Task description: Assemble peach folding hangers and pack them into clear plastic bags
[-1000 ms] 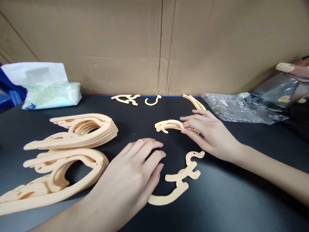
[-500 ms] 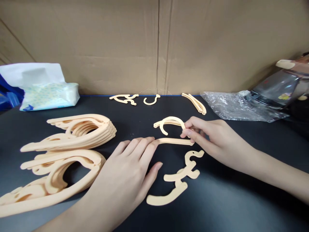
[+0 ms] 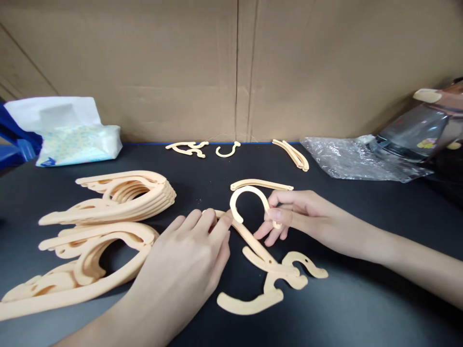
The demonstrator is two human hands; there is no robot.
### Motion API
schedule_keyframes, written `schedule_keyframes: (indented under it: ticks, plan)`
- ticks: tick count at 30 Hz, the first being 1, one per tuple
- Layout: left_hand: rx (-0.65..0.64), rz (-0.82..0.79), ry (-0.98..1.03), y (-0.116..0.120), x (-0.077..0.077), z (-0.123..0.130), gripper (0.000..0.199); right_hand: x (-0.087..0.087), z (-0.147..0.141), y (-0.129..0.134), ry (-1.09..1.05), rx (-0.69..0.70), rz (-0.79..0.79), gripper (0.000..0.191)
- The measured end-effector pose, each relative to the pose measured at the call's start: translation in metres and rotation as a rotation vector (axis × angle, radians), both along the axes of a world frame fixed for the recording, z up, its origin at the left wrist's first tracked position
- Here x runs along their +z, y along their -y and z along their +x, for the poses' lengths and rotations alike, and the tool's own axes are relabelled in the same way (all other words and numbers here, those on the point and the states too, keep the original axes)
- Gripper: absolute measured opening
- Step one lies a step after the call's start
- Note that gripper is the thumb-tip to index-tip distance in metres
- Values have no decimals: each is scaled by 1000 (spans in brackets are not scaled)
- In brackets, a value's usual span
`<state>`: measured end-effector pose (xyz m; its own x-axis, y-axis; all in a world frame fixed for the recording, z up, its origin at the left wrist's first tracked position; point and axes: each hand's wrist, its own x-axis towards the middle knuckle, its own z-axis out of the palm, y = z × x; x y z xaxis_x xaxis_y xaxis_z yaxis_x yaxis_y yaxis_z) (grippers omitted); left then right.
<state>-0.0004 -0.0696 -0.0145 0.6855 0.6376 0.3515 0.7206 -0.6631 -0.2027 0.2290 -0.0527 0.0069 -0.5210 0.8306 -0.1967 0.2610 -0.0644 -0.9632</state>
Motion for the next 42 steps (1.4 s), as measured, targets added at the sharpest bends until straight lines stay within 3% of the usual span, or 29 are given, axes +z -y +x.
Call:
schedule_keyframes:
  ticks: [6, 12, 16, 19, 21, 23, 25, 27, 31, 33, 37, 42]
  plan:
    - [-26, -204, 155, 1, -2, 1, 37, -4, 2, -4, -88, -53, -4, 23]
    - [-27, -186, 209, 0, -3, 1, 30, 9, 4, 4, -112, 101, 8, 19]
    - [-22, -219, 220, 0, -3, 1, 21, 9, 6, 1, 5, 9, 165, 16]
    - [-38, -247, 248, 0, -4, 2, 18, 2, 7, -7, 60, -76, 217, 24]
    - [-49, -263, 263, 0, -4, 2, 19, -2, 7, -11, 52, -116, 224, 19]
    - [-49, -281, 267, 1, -3, 3, 21, -5, 7, -13, 11, -153, 205, 14]
    - [-39, -284, 278, 3, -2, 5, 22, -7, 8, -14, -54, -190, 186, 39]
    - [-37, -270, 289, 7, 1, 7, 19, -10, 8, -16, -103, -211, 189, 53]
    - [-68, -223, 308, 11, 2, 11, 17, -12, 9, -18, -102, -175, 139, 24]
    - [-88, -200, 301, 8, -2, 12, 5, -13, 9, -18, -113, -158, 66, 17]
    - [-135, -218, 204, 1, -9, 15, 7, -15, 7, -18, -142, -164, -15, 30]
    - [-191, -181, 222, 5, -4, 16, 15, -15, 7, -18, -215, -158, -109, 44]
